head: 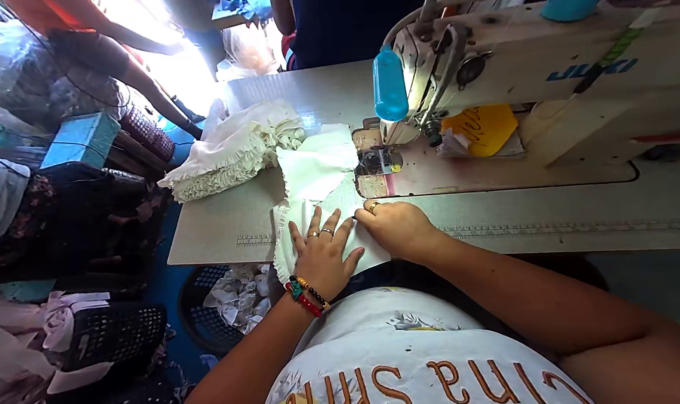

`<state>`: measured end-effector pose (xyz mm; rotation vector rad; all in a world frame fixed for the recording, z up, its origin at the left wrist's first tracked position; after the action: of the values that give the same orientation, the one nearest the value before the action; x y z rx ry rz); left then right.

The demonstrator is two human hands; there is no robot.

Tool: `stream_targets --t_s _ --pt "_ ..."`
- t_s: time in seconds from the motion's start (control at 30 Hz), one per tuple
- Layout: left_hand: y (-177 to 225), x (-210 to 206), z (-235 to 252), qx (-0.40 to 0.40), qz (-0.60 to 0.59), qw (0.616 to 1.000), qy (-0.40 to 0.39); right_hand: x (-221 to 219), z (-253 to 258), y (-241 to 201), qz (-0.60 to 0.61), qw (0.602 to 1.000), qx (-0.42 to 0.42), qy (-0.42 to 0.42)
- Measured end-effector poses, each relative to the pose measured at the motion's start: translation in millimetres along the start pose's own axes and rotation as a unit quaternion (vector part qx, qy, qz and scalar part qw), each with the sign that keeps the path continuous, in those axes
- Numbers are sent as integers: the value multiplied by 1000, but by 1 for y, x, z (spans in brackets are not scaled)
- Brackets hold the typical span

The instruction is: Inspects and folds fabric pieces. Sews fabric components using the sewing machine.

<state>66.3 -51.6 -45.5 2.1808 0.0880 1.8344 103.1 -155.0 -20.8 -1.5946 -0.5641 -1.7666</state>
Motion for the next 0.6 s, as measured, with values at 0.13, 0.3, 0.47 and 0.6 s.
stream_targets --t_s 0.13,0.3,0.47,0.6 --pt "19 5 -15 -130 -72 989 20 10 -23 25 76 994 -54 59" --pt "-15 61 -20 -108 -129 952 257 23 -90 106 20 970 -235 53" --pt "-59 52 23 103 -40 992 55 38 -122 133 -89 950 -287 83" --pt "-41 48 21 63 -143 988 11 48 -108 105 -6 961 -226 156"
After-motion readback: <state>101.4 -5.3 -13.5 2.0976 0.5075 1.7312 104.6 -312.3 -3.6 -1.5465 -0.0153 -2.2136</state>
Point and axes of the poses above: each hand's wrist, its own z-axis towards the middle knuckle, its own x-axis out of the back of the hand, y = z × x, the point moved 9 cm from there along z, towards the middle knuckle, and after that the axes turned 6 degrees about x, right-handed, at the moved point
